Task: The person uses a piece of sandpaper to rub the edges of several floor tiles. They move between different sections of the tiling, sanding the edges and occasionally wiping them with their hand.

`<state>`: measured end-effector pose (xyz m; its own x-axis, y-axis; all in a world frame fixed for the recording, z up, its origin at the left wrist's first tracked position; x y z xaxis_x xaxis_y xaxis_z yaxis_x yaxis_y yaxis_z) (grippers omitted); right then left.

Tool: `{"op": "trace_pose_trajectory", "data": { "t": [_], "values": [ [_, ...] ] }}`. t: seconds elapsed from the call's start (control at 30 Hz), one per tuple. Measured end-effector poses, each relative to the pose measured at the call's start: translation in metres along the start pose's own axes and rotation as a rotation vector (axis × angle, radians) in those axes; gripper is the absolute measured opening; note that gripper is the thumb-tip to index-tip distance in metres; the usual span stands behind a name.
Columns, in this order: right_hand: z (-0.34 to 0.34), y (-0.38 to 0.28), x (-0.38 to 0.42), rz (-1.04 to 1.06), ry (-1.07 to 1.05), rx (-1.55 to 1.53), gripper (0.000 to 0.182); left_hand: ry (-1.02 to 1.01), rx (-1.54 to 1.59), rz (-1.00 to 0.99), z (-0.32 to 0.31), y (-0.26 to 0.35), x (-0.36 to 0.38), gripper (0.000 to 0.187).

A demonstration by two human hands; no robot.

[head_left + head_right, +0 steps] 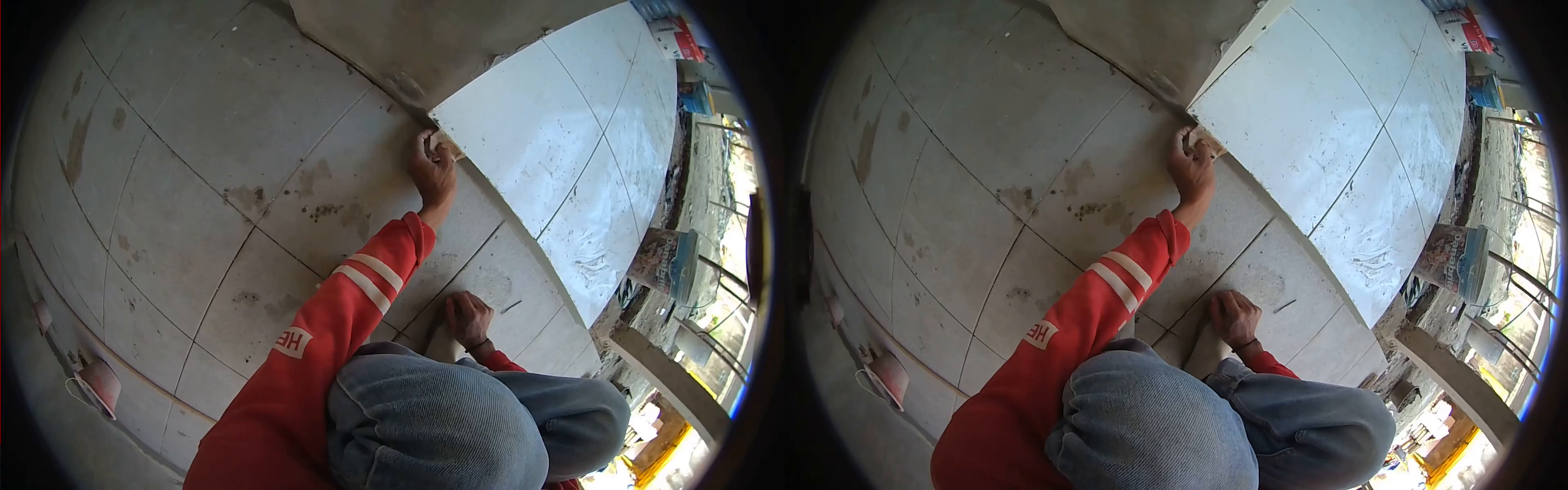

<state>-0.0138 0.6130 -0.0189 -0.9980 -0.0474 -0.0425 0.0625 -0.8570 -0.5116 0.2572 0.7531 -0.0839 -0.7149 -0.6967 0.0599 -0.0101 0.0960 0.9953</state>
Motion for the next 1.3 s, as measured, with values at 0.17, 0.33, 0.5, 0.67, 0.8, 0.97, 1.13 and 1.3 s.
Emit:
{"op": "trace_pose_trajectory", "data": {
  "t": [0.17, 0.33, 0.5, 0.67, 0.8, 0.97, 1.13, 1.3],
  "values": [
    [0.001, -0.002, -0.003, -0.019, 0.005, -0.015, 0.01, -0.305, 0.042, 0.232, 0.018, -0.01, 0.036, 0.027],
    [0.003, -0.002, -0.002, -0.044, 0.015, -0.035, 0.008, -0.063, 0.057, 0.156, 0.024, 0.011, -0.058, 0.031],
    [-0.002, 0.001, -0.002, -0.06, 0.013, -0.04, 0.008, -0.013, 0.138, 0.06, -0.009, 0.0, -0.03, 0.029],
    [0.0, 0.002, -0.003, -0.08, 0.01, -0.032, 0.008, -0.437, -0.056, 0.152, 0.01, -0.006, 0.058, 0.024],
    [0.001, 0.005, 0.003, -0.099, 0.012, -0.053, 0.008, -0.052, 0.128, 0.207, 0.024, 0.001, -0.027, 0.024],
    [-0.001, 0.003, -0.004, -0.103, 0.067, -0.059, 0.007, -0.002, -0.025, 0.059, -0.003, 0.015, -0.047, 0.025],
    [-0.004, 0.003, -0.004, -0.086, 0.057, -0.049, 0.007, -0.302, -0.037, 0.119, 0.014, -0.011, 0.047, 0.023],
    [0.003, 0.002, -0.001, -0.093, 0.046, -0.059, 0.009, -0.18, 0.142, 0.252, 0.03, 0.013, -0.005, 0.022]
  ]
}}
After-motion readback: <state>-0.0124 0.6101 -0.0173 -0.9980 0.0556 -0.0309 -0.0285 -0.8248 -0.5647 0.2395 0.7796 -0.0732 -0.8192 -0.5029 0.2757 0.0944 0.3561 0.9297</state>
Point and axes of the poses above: each hand's wrist, its own x-axis away from the middle knuckle, its own z-axis out of the back of the hand, y = z × x, the point moved 5 cm from there along -x, towards the middle knuckle, and after that the axes turned 9 degrees about y, right-handed, at the moved point
